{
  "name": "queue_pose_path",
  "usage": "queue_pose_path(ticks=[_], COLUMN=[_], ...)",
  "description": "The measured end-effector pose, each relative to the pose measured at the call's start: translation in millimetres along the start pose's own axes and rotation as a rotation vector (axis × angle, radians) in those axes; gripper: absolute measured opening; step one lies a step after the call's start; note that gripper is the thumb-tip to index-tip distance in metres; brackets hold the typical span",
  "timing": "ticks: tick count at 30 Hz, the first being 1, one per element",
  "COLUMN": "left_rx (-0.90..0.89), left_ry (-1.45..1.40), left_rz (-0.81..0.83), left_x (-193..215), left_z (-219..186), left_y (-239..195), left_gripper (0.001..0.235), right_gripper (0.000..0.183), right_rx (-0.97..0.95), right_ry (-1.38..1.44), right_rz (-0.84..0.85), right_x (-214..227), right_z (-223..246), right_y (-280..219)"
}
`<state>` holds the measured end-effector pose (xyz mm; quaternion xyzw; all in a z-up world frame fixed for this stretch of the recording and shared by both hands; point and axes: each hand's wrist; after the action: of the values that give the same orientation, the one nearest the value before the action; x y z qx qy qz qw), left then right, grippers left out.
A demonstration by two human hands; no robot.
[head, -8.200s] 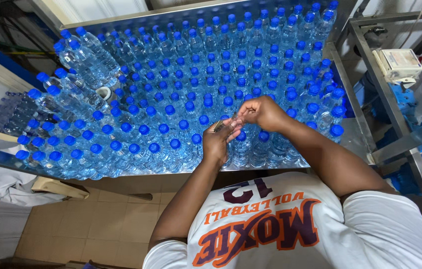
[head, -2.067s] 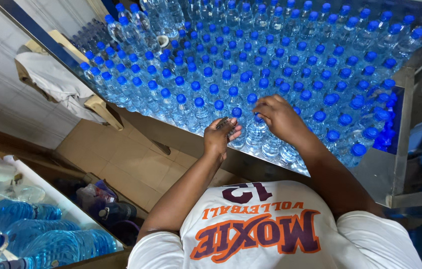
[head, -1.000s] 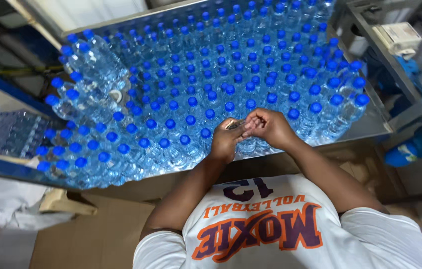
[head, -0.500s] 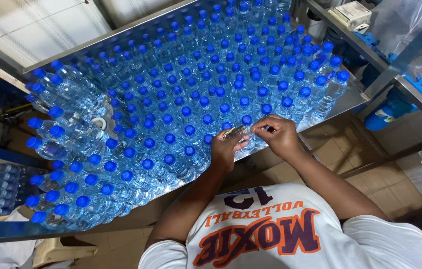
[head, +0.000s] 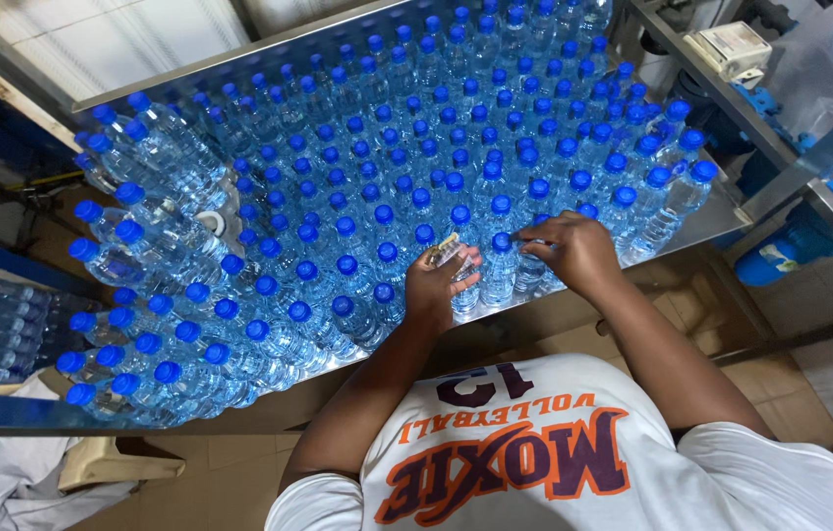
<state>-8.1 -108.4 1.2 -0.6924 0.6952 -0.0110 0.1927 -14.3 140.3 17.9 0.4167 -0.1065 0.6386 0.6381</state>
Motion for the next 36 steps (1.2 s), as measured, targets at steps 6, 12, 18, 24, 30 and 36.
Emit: queue_pose_path(ticks=[6,12,18,24,30,36], left_rx=[0.024,0.041,0.019,-0.007,-0.017,-0.003], left_ry=[-0.063,-0.058,-0.079,-0.106,-0.070,-0.077], left_rz=[0.004,-0.022,0.007,0.008,0.037,0.082], left_x=[6.7,7.6,5.7,5.0,-2.7,-11.7], left_z=[1.4,-9.2,6.9,11.6,6.2,10.3], left_y=[10.3,7.8,21.2,26.7,23.0,25.8], left_gripper=[0.038,0.043,0.044,0.044,0.039,0.038], right_gripper=[0.022,0.027,0.014,0.024,0.031,0.016], right_rx=[0.012,0.528,0.584,0.393,0.179,-0.063], right_ry=[0.283,0.030,-0.077,-0.175,0.474,0.732], right_rz=[0.102,0.245,0.530,0.529,0.218,0.151], right_x=[-29.8,2.0,-23.0,-42.1,-7.7,-18.6], right_z=[-20.9,4.2,-26.5,-32.3,31.1,34.6], right_y=[31.0,42.4,56.6,49.1,40.6,36.8])
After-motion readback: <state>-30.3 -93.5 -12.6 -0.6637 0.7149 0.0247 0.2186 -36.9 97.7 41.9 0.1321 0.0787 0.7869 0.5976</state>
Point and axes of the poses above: each hand's wrist, its own y-axis towards the middle knuckle, its own x-axis out of the back of the hand, z = x × y, and after that the axes turned 14 degrees about y, right-handed
